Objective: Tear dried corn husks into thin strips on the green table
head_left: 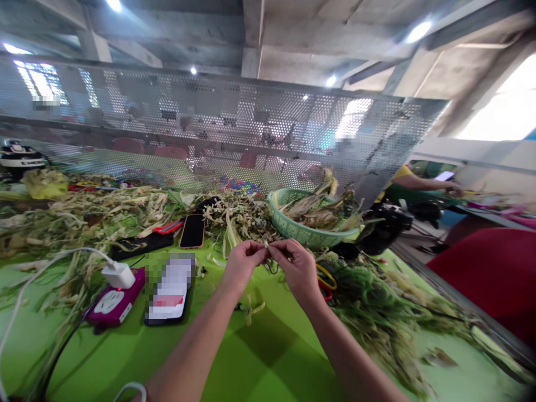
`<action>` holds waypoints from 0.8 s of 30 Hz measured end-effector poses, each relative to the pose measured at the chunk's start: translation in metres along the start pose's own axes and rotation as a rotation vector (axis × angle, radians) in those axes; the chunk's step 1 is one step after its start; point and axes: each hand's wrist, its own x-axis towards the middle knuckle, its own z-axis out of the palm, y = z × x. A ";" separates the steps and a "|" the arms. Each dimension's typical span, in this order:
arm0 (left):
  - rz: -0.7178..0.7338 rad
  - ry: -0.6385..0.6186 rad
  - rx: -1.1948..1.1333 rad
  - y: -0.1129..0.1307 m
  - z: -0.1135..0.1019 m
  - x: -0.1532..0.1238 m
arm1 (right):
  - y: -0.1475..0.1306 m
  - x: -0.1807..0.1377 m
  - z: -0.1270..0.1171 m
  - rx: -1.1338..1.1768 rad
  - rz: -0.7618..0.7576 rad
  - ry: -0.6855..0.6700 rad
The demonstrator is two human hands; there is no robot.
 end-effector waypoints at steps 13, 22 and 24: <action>0.025 -0.002 -0.006 -0.005 0.002 -0.001 | 0.002 -0.002 0.001 -0.141 -0.071 0.022; 0.011 0.071 0.078 -0.005 0.000 -0.002 | -0.007 -0.007 0.002 -0.256 -0.192 -0.012; 0.032 0.071 0.039 -0.008 -0.001 0.000 | -0.008 -0.008 0.003 -0.274 -0.214 -0.039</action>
